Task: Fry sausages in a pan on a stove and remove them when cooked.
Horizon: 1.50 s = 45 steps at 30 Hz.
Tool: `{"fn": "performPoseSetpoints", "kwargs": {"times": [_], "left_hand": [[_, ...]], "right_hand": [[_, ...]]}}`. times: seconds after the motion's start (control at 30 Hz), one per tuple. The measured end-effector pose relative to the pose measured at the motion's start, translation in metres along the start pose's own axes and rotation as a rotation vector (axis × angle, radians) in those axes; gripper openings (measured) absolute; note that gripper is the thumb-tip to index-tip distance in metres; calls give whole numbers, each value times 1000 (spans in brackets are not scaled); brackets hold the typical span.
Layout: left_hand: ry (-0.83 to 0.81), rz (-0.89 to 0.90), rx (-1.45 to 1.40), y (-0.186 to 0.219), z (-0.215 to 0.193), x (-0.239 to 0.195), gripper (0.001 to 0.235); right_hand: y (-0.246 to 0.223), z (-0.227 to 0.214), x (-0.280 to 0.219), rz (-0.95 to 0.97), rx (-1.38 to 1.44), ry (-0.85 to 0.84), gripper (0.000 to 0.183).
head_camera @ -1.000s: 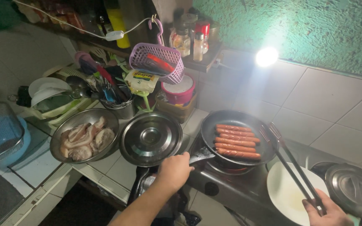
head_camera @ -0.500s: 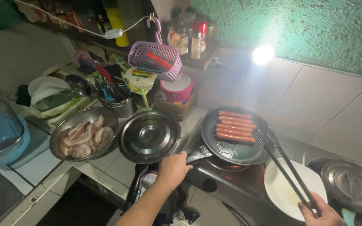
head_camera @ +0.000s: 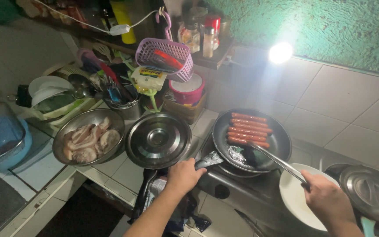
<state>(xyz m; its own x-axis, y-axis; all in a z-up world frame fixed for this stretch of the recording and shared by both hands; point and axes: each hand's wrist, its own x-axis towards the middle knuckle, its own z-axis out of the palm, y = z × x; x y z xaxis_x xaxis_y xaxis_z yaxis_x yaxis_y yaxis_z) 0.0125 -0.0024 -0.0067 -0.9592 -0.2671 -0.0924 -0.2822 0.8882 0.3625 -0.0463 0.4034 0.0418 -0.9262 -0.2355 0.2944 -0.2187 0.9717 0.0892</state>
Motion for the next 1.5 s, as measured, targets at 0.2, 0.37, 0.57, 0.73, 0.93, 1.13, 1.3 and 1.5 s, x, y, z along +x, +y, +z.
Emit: {"fn": "performPoseSetpoints", "kwargs": {"times": [0.2, 0.37, 0.57, 0.73, 0.93, 1.13, 1.3, 1.5], "left_hand": [[24, 41, -5, -4, 6, 2, 52], [6, 42, -18, -2, 0, 1, 48], [-74, 20, -13, 3, -14, -1, 48], [-45, 27, -33, 0, -8, 0, 48], [-66, 13, -44, -1, -6, 1, 48], [-79, 8, -42, -1, -6, 1, 48], [-61, 10, -57, 0, -6, 0, 46], [-71, 22, -50, -1, -5, 1, 47]], "right_hand": [[0, -29, 9, 74, 22, -160, 41], [-19, -17, 32, 30, -65, -50, 38], [-6, -28, 21, 41, -39, -193, 36], [-1, -3, 45, -3, -123, -57, 42], [-7, 0, 48, -15, -141, -96, 26], [5, 2, 46, 10, -136, -52, 42], [-3, 11, 49, 46, -125, -82, 41], [0, -3, 50, 6, -97, -55, 44]]}}
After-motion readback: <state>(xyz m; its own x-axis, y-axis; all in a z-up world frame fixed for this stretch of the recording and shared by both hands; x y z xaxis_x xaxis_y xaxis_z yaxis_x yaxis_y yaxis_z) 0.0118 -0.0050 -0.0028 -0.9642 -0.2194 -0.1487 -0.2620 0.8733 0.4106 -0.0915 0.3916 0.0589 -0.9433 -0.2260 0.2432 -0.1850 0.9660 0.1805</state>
